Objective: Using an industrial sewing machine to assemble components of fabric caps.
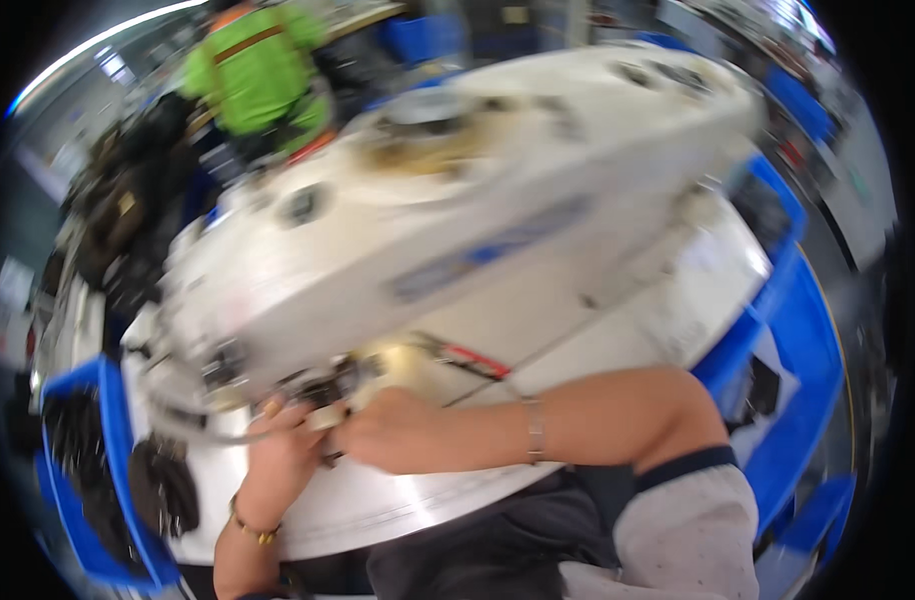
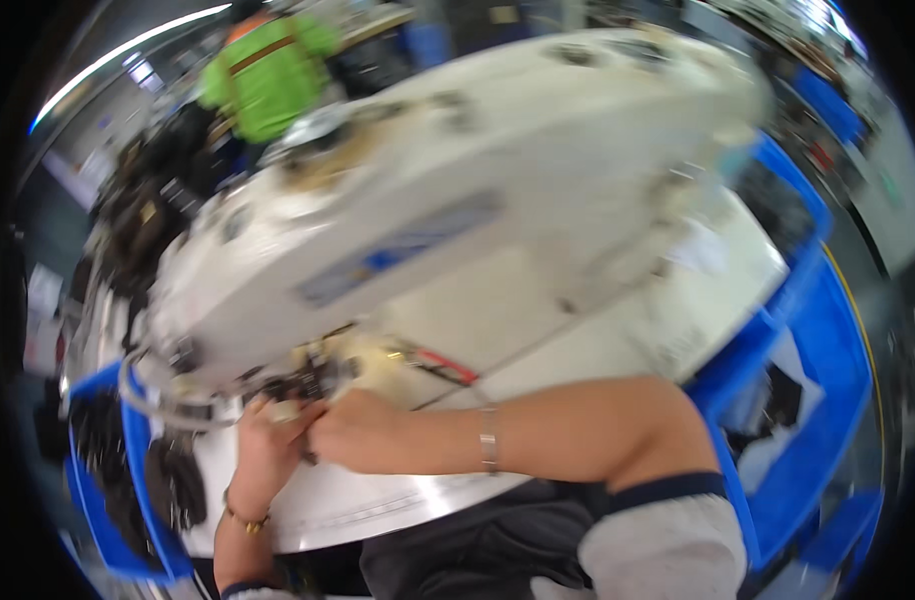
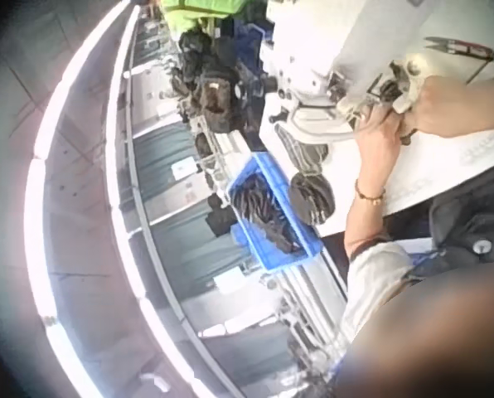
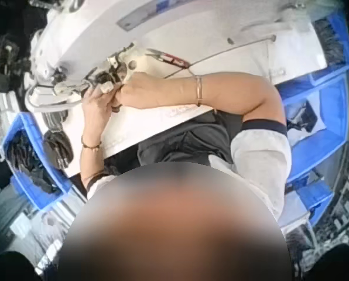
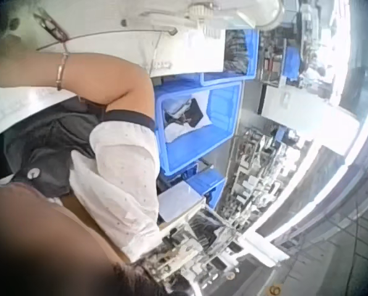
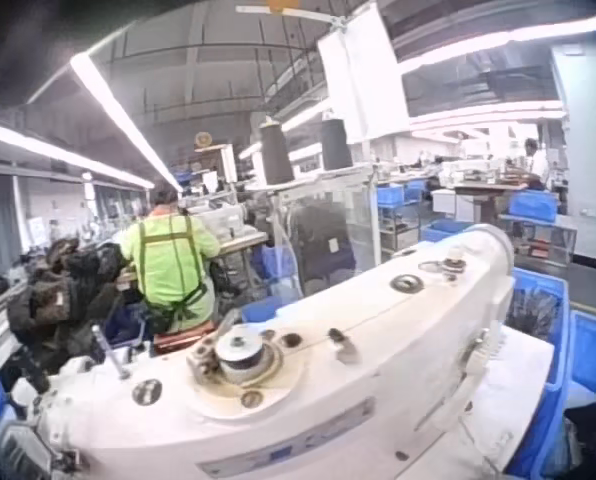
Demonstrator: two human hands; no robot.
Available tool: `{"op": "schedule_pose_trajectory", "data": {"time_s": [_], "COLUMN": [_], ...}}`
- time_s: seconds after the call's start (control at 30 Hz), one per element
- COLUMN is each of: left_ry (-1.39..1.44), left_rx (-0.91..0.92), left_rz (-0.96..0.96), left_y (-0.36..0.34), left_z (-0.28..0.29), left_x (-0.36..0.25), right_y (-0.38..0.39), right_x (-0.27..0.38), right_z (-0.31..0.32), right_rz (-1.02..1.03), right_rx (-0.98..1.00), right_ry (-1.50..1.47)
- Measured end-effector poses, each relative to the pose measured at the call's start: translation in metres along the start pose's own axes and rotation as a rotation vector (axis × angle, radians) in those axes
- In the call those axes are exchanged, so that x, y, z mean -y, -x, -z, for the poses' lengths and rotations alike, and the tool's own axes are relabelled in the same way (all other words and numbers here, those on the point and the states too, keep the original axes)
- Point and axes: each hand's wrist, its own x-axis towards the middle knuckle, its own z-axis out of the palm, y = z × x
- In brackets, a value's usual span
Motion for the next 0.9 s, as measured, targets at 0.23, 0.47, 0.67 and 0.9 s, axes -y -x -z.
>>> {"op": "schedule_pose_trajectory", "data": {"time_s": [0.23, 0.47, 0.67, 0.9], "left_ry": [0.214, 0.2, 0.172, 0.157], "left_rx": [-0.173, -0.146, -0.067, -0.016], "left_rz": [-0.014, -0.05, 0.009, 0.057], "left_y": [0.01, 0.011, 0.012, 0.011], "left_z": [0.009, 0.002, 0.001, -0.001], "left_x": [0.008, 0.011, 0.011, 0.01], "right_y": [-0.006, -0.004, -0.009, -0.009], "right_x": [0.011, 0.01, 0.008, 0.005], "right_z": [0.012, 0.011, 0.011, 0.009], "right_rz": [0.015, 0.034, -0.159, -0.118], "right_rx": [0.186, 0.224, 0.278, 0.27], "right_ry": [0.168, 0.288, 0.087, 0.155]}}
